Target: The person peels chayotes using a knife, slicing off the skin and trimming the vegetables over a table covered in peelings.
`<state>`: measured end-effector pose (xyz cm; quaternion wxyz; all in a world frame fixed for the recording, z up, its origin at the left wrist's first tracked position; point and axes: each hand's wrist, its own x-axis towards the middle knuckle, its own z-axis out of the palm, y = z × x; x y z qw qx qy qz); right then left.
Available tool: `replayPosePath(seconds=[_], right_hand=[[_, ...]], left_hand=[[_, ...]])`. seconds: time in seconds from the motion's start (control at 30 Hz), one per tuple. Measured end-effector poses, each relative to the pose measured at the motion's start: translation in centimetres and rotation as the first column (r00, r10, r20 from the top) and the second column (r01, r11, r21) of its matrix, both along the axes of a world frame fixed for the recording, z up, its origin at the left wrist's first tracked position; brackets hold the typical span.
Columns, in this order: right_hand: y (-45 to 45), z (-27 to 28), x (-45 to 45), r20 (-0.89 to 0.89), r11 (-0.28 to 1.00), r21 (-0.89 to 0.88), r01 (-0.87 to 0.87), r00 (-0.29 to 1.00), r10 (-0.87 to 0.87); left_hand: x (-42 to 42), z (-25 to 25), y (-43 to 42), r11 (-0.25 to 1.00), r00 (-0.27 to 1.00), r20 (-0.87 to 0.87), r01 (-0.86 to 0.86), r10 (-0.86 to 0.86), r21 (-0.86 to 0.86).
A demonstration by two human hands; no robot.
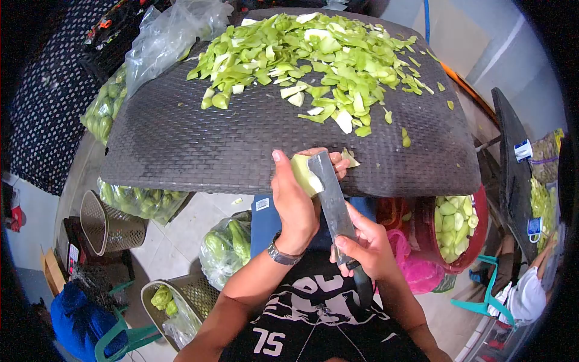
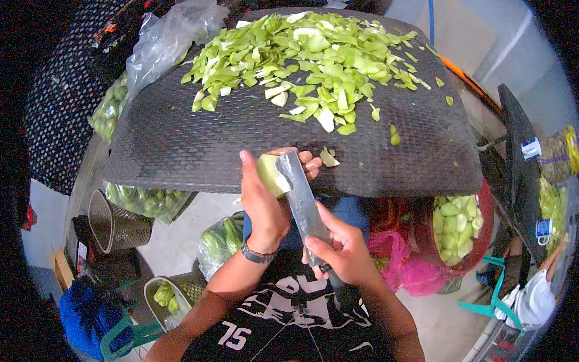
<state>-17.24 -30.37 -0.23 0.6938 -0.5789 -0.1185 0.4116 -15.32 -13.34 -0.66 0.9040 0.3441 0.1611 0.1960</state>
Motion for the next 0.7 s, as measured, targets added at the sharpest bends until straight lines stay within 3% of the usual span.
replayPosePath(seconds=[0.1,0.2,0.3,0.33,0.43,0.53,0.7], right_hand=[[0.2,0.1,0.2,-0.075,0.995,0.098,0.020,0.997,-0.013],[0.8,-1.0,-1.2,0.281,0.986,-0.118,0.121,0.956,-0.084],[1.3,-0.6,-1.3,0.616,0.962,-0.186,0.200,0.786,-0.045],[1.3,-1.1,-1.3,0.621,0.970,-0.140,0.198,0.781,-0.070],[0.8,-0.5,-1.5,0.348,0.983,-0.131,0.127,0.934,-0.074],[0.9,-0.3,-1.3,0.171,0.996,-0.029,0.080,0.982,-0.074],[1.3,-0.4,-0.3,0.040,0.996,0.062,0.068,0.997,-0.070]], left_hand=[[0.1,0.0,0.0,0.999,0.999,-0.025,-0.018,0.019,0.030],[0.3,0.1,-0.2,0.998,0.997,-0.055,-0.052,0.054,0.033],[0.3,-0.4,0.3,0.999,0.997,-0.074,0.022,-0.019,0.041],[0.2,-0.4,0.4,0.999,0.996,-0.087,0.034,-0.032,0.017],[0.0,-0.3,0.3,0.998,0.998,-0.039,0.056,-0.056,-0.006],[-0.1,0.1,-0.2,0.999,0.998,-0.046,0.042,-0.043,-0.020],[-0.3,-0.5,-0.5,0.996,0.994,-0.063,0.087,-0.085,0.024]])
